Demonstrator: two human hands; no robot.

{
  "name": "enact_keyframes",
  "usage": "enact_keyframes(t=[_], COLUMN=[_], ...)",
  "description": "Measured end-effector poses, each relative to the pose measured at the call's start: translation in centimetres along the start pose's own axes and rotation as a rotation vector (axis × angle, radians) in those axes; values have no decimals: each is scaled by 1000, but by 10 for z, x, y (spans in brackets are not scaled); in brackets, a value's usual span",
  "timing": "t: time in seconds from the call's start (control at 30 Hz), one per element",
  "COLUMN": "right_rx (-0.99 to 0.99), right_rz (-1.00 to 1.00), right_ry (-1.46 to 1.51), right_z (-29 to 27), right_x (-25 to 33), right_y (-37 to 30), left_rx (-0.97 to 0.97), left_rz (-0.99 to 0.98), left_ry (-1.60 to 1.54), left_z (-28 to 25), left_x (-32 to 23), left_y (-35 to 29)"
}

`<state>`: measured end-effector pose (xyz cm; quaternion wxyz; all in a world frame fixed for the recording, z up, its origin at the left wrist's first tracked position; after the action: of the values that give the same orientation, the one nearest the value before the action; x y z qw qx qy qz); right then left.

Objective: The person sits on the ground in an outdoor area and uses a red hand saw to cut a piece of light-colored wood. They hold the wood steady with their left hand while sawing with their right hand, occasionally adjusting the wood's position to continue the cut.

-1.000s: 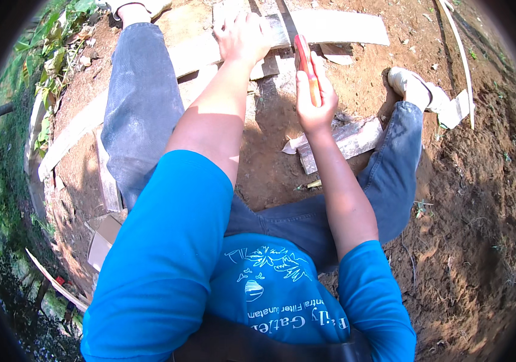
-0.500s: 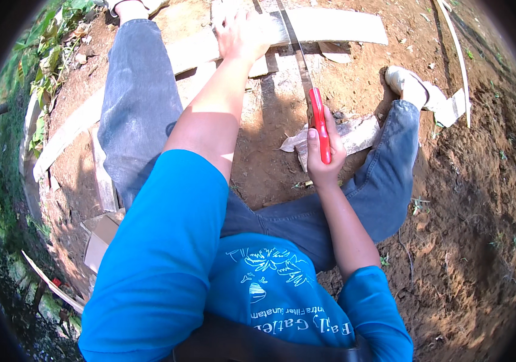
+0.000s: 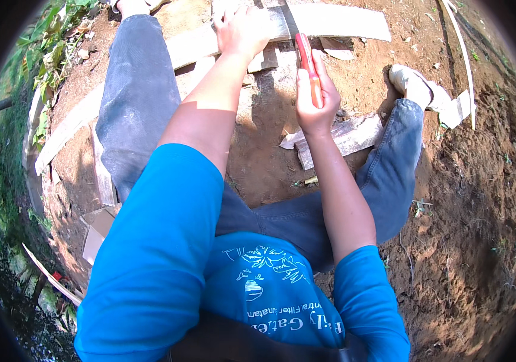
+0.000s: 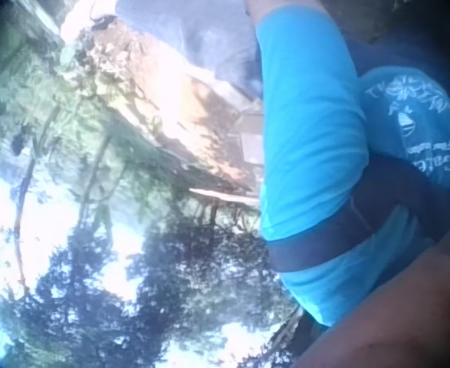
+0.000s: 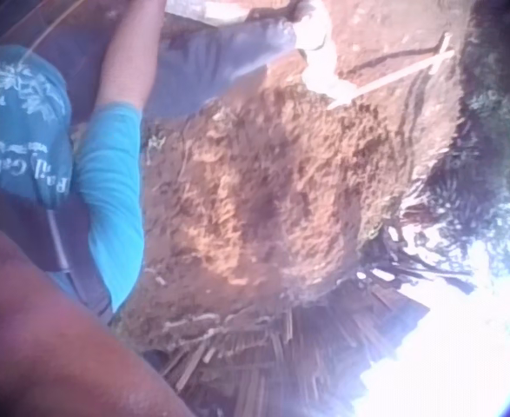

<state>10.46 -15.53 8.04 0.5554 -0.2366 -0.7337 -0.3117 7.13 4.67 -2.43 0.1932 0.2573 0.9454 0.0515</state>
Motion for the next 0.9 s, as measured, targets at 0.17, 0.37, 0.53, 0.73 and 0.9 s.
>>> enact_keyframes(t=[0.17,0.37,0.53,0.73,0.9], right_rx=[122,122,39,-33,132], right_rz=[2,198,88,49,-199], right_ry=[-162,-107,-100,-9,-260], right_z=[-21,-45,-43,-15,-12], right_x=[-24,-19,-14,-14,-32], right_y=[-32,-59,-66,13,-10], left_rx=[-1,-3,-12,-11,-11], left_rz=[-21,-13,6,13,-1], left_ry=[10,8,-4,-11,-8], left_z=[1,2,0,-1,-4], left_x=[4,1,-3,-2,2], left_y=[6,4,1,2,2])
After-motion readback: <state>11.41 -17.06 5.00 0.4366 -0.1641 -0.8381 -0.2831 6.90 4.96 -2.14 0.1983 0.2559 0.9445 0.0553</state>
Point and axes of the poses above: each hand's wrist, its own y-axis towards the middle knuckle, its own z-axis out of the palm, x = y × z, the point moved 2 cm from there along y, towards the middle knuckle, and after that the axes turned 7 degrees about y, right-handed, at the moved point
